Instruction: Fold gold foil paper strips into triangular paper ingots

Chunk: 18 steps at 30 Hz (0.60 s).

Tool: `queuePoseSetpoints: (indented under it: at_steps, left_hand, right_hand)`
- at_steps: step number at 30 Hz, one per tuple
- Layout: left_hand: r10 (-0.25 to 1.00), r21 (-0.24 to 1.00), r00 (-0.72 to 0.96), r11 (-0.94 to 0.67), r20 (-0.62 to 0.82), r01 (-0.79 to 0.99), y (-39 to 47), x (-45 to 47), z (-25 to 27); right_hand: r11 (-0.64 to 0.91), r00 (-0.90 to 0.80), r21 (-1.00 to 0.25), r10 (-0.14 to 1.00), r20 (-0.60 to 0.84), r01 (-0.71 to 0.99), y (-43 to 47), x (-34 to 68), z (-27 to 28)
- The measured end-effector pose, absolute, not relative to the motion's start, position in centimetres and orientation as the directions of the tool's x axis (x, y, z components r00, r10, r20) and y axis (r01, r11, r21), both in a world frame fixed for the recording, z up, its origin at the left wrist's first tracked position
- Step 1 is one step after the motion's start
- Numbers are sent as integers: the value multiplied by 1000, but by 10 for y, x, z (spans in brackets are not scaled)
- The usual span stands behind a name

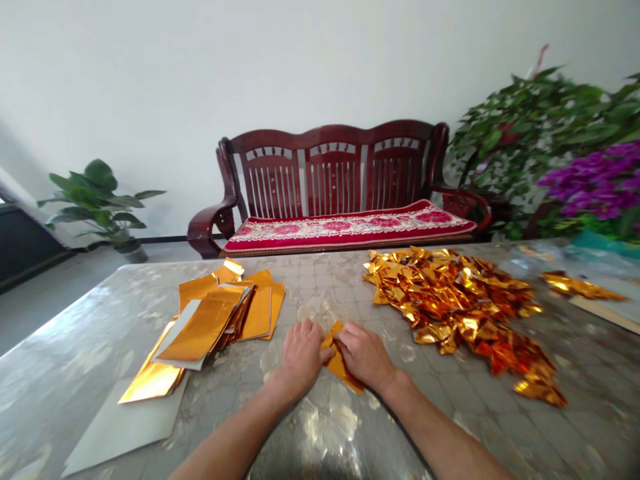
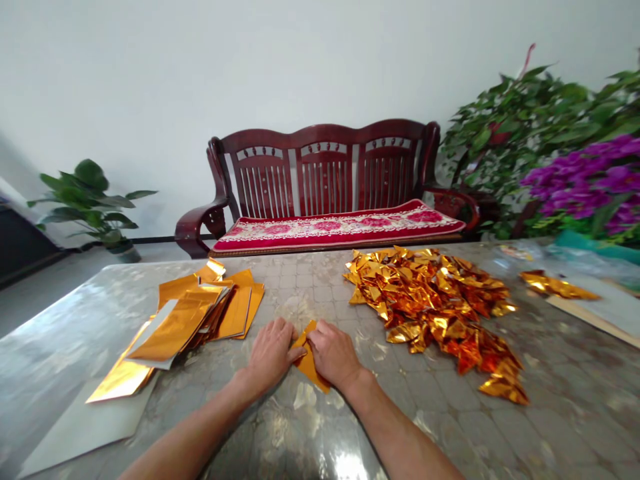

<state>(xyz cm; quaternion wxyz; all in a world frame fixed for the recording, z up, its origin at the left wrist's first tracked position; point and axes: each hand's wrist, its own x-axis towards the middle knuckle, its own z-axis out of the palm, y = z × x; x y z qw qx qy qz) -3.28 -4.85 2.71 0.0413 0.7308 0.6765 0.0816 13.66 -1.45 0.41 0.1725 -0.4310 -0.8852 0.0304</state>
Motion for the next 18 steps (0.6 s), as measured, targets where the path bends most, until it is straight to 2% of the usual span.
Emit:
queuePoseSetpoints:
  at_steps: [5, 8, 10, 13, 18]
  left_hand:
    - [999, 257, 54, -53, 1, 965, -43, -33, 27]
    - [998, 324, 43, -29, -36, 946, -42, -32, 23]
    - [999, 327, 38, -30, -16, 944, -42, -31, 21]
    - [987, 263, 78, -114, 143, 958, -43, -32, 25]
    - [887, 123, 219, -291, 407, 949, -46, -45, 44]
  right_hand:
    - [617, -534, -304, 784, 318, 726, -15, 139, 2]
    - [612, -466, -347, 779, 420, 710, -14, 140, 3]
    - [605, -403, -339, 763, 506, 720, -13, 141, 6]
    - [618, -369, -287, 714, 596, 732, -12, 143, 13]
    - [670, -371, -170, 585, 721, 723, -13, 154, 21]
